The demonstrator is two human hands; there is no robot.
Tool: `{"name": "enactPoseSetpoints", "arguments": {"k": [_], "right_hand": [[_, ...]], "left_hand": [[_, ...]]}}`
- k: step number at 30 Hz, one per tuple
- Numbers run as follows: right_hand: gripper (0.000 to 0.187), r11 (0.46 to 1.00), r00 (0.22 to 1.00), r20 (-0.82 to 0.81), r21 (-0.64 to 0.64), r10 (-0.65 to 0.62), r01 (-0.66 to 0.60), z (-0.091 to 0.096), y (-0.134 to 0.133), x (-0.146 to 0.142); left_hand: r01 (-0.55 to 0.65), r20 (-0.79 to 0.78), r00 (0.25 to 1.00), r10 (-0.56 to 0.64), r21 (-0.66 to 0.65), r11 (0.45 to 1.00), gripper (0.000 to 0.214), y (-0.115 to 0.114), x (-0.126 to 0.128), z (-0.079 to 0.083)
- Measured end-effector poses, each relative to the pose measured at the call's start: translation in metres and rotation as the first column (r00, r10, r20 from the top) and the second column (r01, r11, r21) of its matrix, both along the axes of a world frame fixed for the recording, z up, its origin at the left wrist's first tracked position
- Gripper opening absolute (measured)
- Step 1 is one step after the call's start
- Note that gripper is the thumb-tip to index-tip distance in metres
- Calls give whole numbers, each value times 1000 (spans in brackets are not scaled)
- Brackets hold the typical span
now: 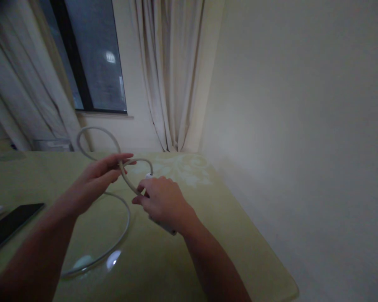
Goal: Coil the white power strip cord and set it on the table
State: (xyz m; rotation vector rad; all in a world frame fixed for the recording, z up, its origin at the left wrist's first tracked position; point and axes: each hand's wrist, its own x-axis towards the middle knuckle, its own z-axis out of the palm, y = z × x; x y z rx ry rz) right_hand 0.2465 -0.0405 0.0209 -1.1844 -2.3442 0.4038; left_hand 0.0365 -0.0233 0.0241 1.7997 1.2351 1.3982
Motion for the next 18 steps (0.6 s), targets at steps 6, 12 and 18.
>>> {"name": "enactPoseSetpoints", "arguments": {"k": [6, 12, 18], "right_hand": [[18, 992, 992, -90, -97, -86, 77, -14, 20, -18], [28, 987, 871, -485, -160, -78, -1, -20, 28, -23], [26, 994, 662, -742, -77, -110, 78, -19, 35, -17]], "left_hand": [[-17, -38, 999, 23, 150, 988, 43, -6, 16, 4], [-72, 187, 982, 34, 201, 977, 39, -17, 20, 14], [-67, 100, 994, 53, 145, 987, 43, -18, 23, 17]]}}
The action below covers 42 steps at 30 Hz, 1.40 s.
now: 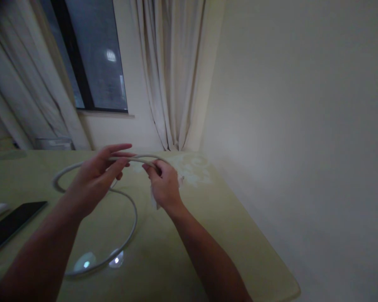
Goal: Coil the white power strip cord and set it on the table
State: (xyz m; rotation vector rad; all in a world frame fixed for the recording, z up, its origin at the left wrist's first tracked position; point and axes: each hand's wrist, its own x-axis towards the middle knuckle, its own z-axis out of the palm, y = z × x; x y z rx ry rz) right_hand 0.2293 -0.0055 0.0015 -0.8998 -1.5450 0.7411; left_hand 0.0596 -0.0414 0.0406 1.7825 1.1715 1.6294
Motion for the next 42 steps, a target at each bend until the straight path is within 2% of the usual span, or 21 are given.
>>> {"name": "enactPoseSetpoints", "arguments": {"k": [3, 7, 9, 12, 14, 16, 18, 20, 21, 23, 26, 28, 30, 33, 35, 36, 38, 40, 42], "right_hand": [[20, 996, 998, -61, 79, -26, 31, 0, 1, 0], [16, 979, 997, -25, 190, -70, 74, 0, 1, 1], [19, 954, 982, 87, 267, -166, 138, 3, 0, 5], [25, 913, 878, 343, 349, -335, 212, 10, -3, 14], [29, 935, 836, 449, 299, -314, 191, 13, -3, 19], [33, 981, 875, 453, 162, -170, 107, 14, -2, 21], [30, 999, 938, 344, -7, 36, -36, 11, 1, 20], [17, 973, 966, 154, -131, 207, -187, 8, 5, 16], [12, 954, 964, 51, -165, 262, -251, 7, 6, 14], [19, 923, 940, -125, -186, 317, -336, 6, 6, 11], [28, 914, 908, -270, -163, 321, -371, 9, 4, 9], [33, 926, 906, -307, -143, 293, -348, 10, 2, 8], [37, 945, 907, -350, -137, 234, -296, 9, 1, 6], [33, 957, 882, -456, -181, 123, -227, 5, 3, 1], [28, 943, 845, -531, -243, 67, -228, 2, 5, -1], [27, 930, 820, -570, -269, 55, -250, 0, 6, -2], [26, 904, 759, -648, -287, 61, -317, -2, 7, -3], [23, 885, 704, -704, -264, 94, -382, -4, 8, -5], [22, 871, 667, -732, -230, 138, -434, -4, 8, -6]], "left_hand": [[80, 33, 996, -77, -82, 993, 40, -1, 0, 0], [245, 280, 945, -171, -254, 936, 40, 0, -6, -1], [319, 407, 895, -182, -301, 899, 42, 0, -7, -1], [373, 482, 855, -189, -319, 871, 48, -1, -2, -3], [376, 474, 858, -200, -314, 872, 52, -1, 5, -5], [345, 419, 884, -206, -290, 893, 55, -2, 12, -7], [297, 348, 915, -203, -244, 923, 57, -1, 17, -8], [285, 320, 924, -210, -208, 936, 57, -1, 16, -8], [296, 331, 918, -219, -203, 933, 57, -1, 14, -8], [331, 366, 899, -239, -212, 919, 60, -1, 9, -6], [372, 335, 898, -285, -230, 899, 63, -3, 1, -3], [384, 238, 914, -329, -246, 890, 62, -2, -1, -4], [329, 83, 944, -319, -242, 913, 60, 0, 0, -8], [92, -204, 972, -116, -122, 988, 62, 8, 3, -16], [5, -340, 940, -13, -25, 1000, 65, 12, 5, -22], [17, -381, 924, -17, -2, 1000, 67, 13, 7, -25], [105, -426, 899, -99, -10, 994, 73, 13, 10, -28], [186, -433, 881, -189, -50, 981, 76, 11, 15, -30], [213, -422, 876, -233, -93, 973, 78, 9, 18, -29]]}}
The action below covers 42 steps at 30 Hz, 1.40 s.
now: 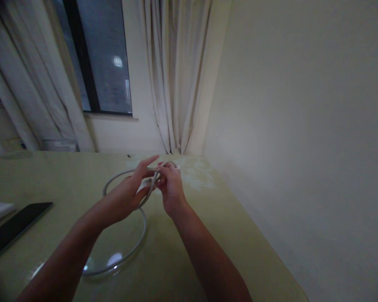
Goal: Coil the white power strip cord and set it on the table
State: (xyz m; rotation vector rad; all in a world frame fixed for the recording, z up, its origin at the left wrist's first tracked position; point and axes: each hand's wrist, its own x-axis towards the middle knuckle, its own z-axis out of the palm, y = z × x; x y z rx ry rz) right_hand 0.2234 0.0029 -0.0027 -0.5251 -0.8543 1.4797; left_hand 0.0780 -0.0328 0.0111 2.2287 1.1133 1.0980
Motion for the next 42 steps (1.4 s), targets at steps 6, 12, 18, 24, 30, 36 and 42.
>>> {"name": "enactPoseSetpoints", "arguments": {"k": [6, 12, 18, 24, 30, 36, 42], "right_hand": [[33, 993, 993, -8, 1, 115, -115, 3, -1, 3], [42, 995, 991, 101, -40, 90, -86, 0, -3, 1], [40, 998, 987, 151, -33, -53, 58, 3, -5, 0], [36, 994, 978, 193, -47, -84, 95, 1, -4, -1], [42, 975, 969, 104, 6, -223, 224, -6, 8, 5], [42, 879, 881, 8, 61, -474, 472, 6, 22, 35], [39, 749, 732, 164, 86, -661, 657, -7, 34, 82]], "left_hand": [[-15, -21, 1000, 14, -37, 999, 81, -1, 2, 3], [-84, -85, 993, 77, -79, 993, 83, 6, 2, -4], [100, 136, 987, -84, -114, 988, 83, 14, 6, -8], [-61, -48, 997, 63, 45, 997, 80, 10, 16, -11], [-137, -533, 772, 347, 393, 909, 83, -2, 27, -9], [-78, -589, 677, 442, 539, 838, 84, -27, 15, -12], [-151, -546, 657, 519, 579, 801, 55, -57, -50, -32]]}}
